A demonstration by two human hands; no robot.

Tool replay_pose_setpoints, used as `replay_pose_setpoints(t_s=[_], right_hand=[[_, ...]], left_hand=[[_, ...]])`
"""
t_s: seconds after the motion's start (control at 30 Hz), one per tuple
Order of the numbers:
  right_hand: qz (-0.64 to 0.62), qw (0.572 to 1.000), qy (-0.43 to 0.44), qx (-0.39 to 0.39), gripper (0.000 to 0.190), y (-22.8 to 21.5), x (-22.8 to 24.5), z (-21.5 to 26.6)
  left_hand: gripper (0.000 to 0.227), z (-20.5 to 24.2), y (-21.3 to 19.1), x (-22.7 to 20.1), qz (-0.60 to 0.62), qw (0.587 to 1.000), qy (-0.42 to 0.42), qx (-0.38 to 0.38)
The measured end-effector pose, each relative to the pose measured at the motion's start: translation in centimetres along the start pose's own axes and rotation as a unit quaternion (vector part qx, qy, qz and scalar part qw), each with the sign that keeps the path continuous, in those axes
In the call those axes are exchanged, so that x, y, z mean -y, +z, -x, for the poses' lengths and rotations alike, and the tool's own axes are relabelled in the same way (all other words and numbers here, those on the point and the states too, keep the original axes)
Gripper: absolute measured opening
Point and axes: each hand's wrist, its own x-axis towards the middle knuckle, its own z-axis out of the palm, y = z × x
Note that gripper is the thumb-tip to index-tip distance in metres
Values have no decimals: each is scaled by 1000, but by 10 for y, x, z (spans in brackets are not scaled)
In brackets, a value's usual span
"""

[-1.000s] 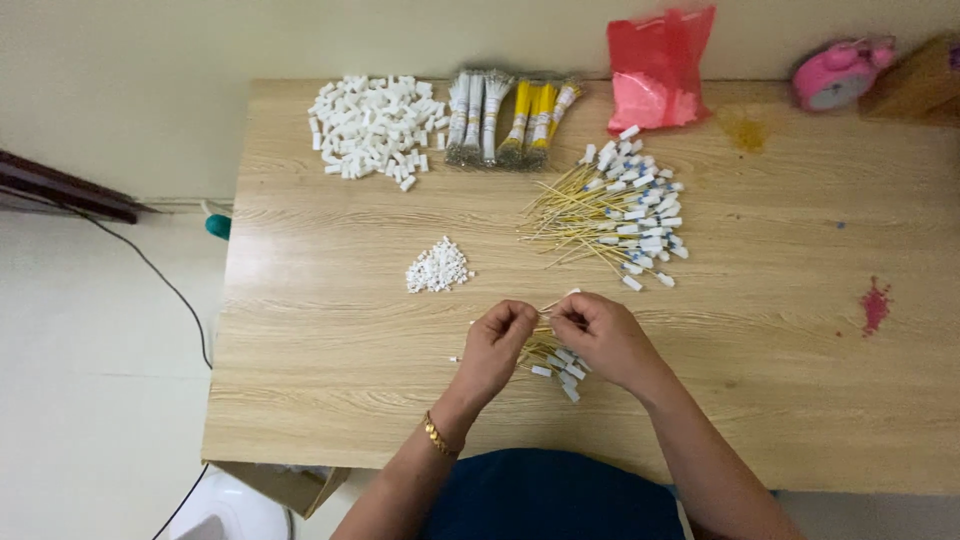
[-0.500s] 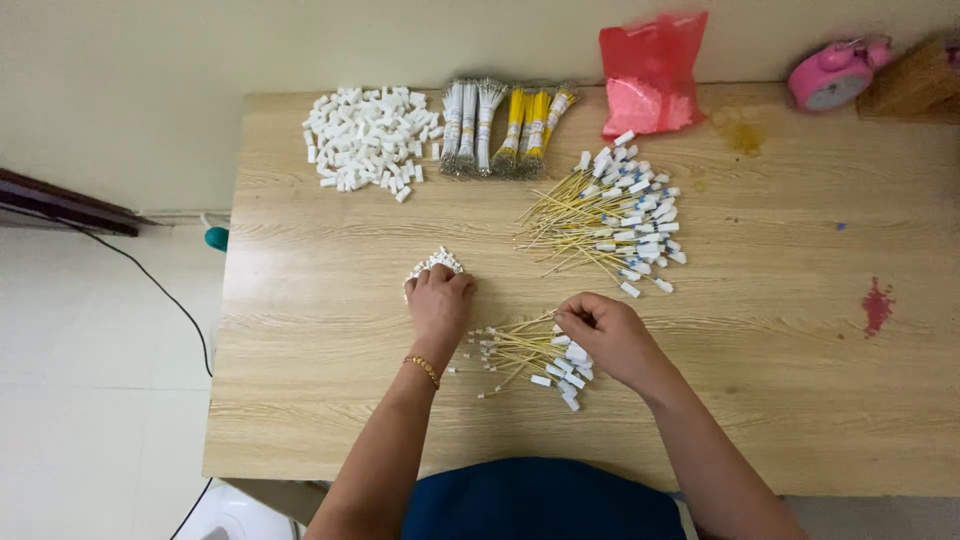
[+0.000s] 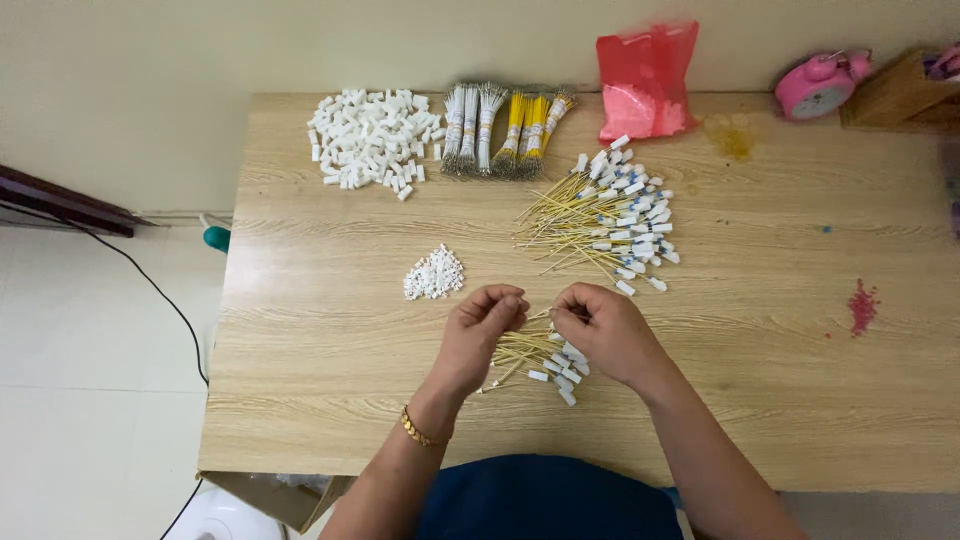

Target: Assembling small electronic components by attaching white plastic pieces to the ends of yellow wires.

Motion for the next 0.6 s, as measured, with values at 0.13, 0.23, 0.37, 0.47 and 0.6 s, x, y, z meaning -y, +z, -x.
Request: replay_pose_setpoints(t_s=[0.13,0.23,0.37,0.47,0.6], right_hand=[[9,1000,-5,-8,13,1,6,6],[14,1000,-16,-16,13,1,7,9],[28,998,-49,-26,14,1,5,10],[23,998,-48,-26,14,1,8,12],[30,999,-24,-19,15,-1,18,16]], left_hand=[[19,12,11,0,58,998,-14,29],[20,16,15,-1,64,996,-12,54],[19,16,18,-1,73,996,-13,58],[16,16,17,1,86,995,-11,58],[15,16,17,1,80,995,-6,56]])
